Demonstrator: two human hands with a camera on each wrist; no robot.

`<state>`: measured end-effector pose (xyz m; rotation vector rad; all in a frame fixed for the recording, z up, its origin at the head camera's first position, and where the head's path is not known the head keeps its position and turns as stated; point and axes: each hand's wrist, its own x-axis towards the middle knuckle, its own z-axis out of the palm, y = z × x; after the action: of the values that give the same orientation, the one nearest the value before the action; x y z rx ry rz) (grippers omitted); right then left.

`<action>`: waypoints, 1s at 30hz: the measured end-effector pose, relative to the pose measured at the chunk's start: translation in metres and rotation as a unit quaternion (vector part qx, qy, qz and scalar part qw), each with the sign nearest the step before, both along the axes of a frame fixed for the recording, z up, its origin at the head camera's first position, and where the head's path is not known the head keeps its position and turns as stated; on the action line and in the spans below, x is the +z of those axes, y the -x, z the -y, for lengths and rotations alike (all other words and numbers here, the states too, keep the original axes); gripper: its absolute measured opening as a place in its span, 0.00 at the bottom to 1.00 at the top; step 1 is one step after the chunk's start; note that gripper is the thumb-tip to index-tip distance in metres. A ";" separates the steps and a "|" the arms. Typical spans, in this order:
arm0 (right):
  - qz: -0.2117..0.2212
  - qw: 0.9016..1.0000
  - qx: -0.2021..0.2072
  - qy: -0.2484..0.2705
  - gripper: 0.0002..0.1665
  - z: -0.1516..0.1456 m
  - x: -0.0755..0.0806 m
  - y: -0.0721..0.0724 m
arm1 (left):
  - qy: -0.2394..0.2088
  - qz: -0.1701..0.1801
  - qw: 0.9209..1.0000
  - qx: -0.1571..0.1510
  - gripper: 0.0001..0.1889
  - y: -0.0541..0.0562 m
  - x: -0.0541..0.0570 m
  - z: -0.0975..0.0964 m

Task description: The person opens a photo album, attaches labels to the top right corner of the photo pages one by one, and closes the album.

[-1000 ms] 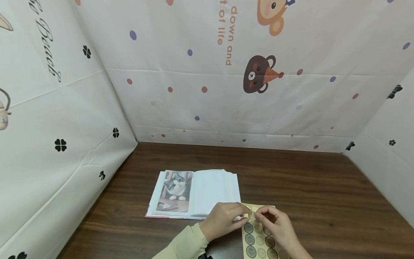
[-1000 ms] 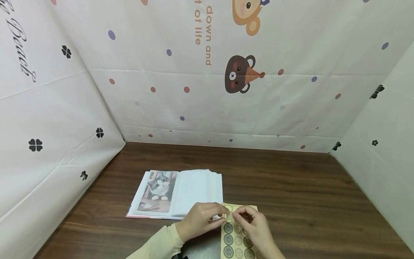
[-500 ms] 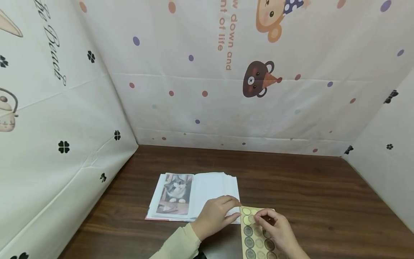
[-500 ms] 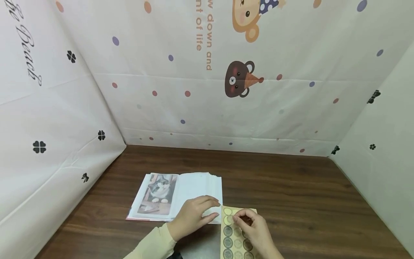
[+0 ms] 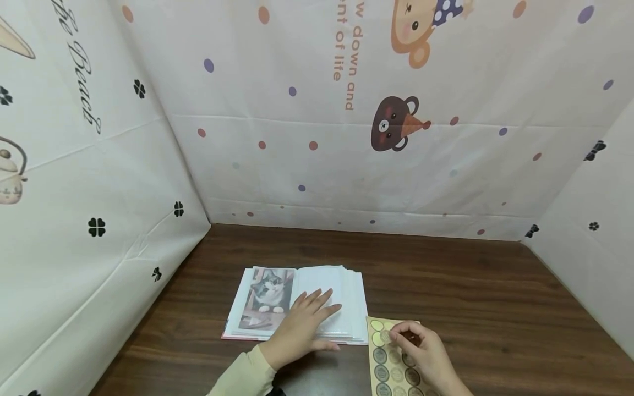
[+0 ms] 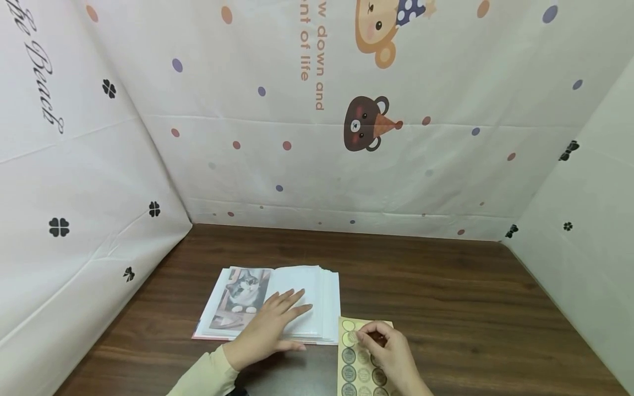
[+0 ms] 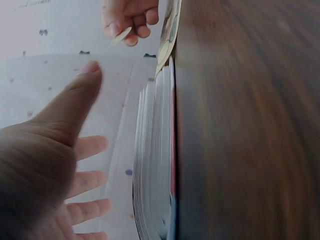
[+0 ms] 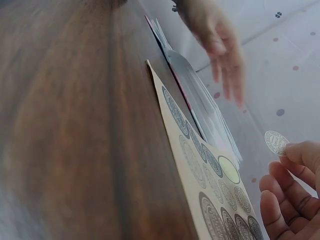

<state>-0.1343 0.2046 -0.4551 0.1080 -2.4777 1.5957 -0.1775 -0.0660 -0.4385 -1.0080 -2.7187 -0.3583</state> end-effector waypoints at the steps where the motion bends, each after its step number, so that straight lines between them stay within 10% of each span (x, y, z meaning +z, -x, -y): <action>1: 0.001 1.000 0.001 -0.001 0.02 0.001 0.000 0.000 | 0.005 0.007 1.000 -0.002 0.38 -0.001 -0.001 0.004; 9: -0.030 0.999 0.014 -0.025 0.04 -0.002 0.007 0.005 | 0.020 0.091 0.995 -0.024 0.34 0.000 -0.007 0.015; 16: -0.086 0.992 0.069 -0.061 0.05 0.010 0.033 0.021 | 0.029 0.081 0.996 -0.023 0.31 -0.001 -0.011 0.015; 30: 0.019 0.982 0.152 -0.109 0.08 0.110 0.057 0.120 | 0.061 0.008 0.997 -0.039 0.28 -0.010 -0.015 0.008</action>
<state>-0.2539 0.0943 -0.3978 0.5151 -2.7670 1.4306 -0.1676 -0.0743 -0.4532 -1.1509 -2.7506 -0.2163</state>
